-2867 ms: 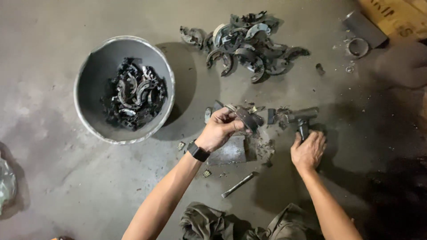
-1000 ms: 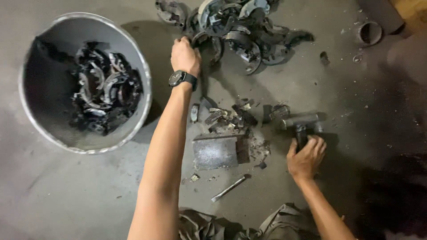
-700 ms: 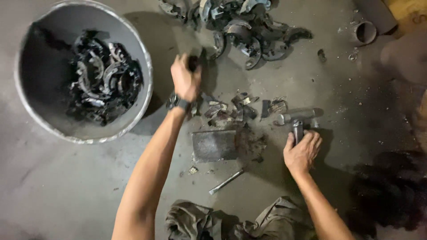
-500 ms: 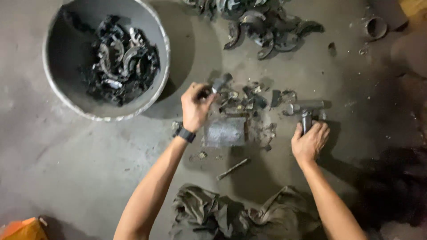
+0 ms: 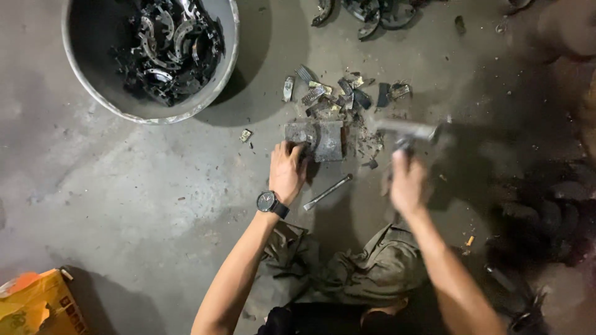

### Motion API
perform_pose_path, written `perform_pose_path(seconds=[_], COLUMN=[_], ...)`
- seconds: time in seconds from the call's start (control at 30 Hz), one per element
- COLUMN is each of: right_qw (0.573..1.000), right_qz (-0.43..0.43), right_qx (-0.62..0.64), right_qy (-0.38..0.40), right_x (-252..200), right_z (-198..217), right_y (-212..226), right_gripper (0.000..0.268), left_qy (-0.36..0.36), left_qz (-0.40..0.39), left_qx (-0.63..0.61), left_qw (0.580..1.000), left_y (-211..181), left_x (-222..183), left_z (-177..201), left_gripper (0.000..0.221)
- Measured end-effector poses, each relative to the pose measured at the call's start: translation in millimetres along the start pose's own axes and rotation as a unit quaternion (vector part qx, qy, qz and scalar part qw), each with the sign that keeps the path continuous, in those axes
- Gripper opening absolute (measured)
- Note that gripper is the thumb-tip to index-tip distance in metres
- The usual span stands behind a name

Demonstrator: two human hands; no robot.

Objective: The person sits on the floor of a workshop and breaks metal parts with a hammer on a steel block, placing the broken pieces into a basin and picking up new pieces from the floor to continue breaking them.

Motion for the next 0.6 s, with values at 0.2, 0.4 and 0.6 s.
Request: perform_pose_path(seconds=[0.2,0.4,0.6], right_qw=[0.925,0.975,0.841], right_qz=[0.250,0.146,0.505], right_qx=[-0.282,-0.165,-0.192], right_qy=[0.038,0.029,-0.008], right_x=[-6.9,-20.0,-30.0], right_z=[-64.5,-55.9,-81.8], right_y=[12.7,73.4,125.6], right_gripper=[0.033,0.035,0.035], left_qy=[0.011,-0.042,-0.047], left_qz=[0.031,-0.024,-0.043], left_qx=[0.086,0.070,0.031], left_qw=[0.996,0.996,0.997], left_y=[-7.9,-2.6,0.3], left_x=[12.9,7.5,9.9], left_z=[-29.5,-22.4,-25.8], left_gripper=[0.029,0.027,0.027])
Point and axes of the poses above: each hand's wrist, its own x-axis towards the middle knuckle, its own z-axis out of the back of the hand, y = z × x, the point moved 6 cm from there along x, towards the middle knuckle, and after that the axes turned 11 degrees about y, right-handed, at the moved point
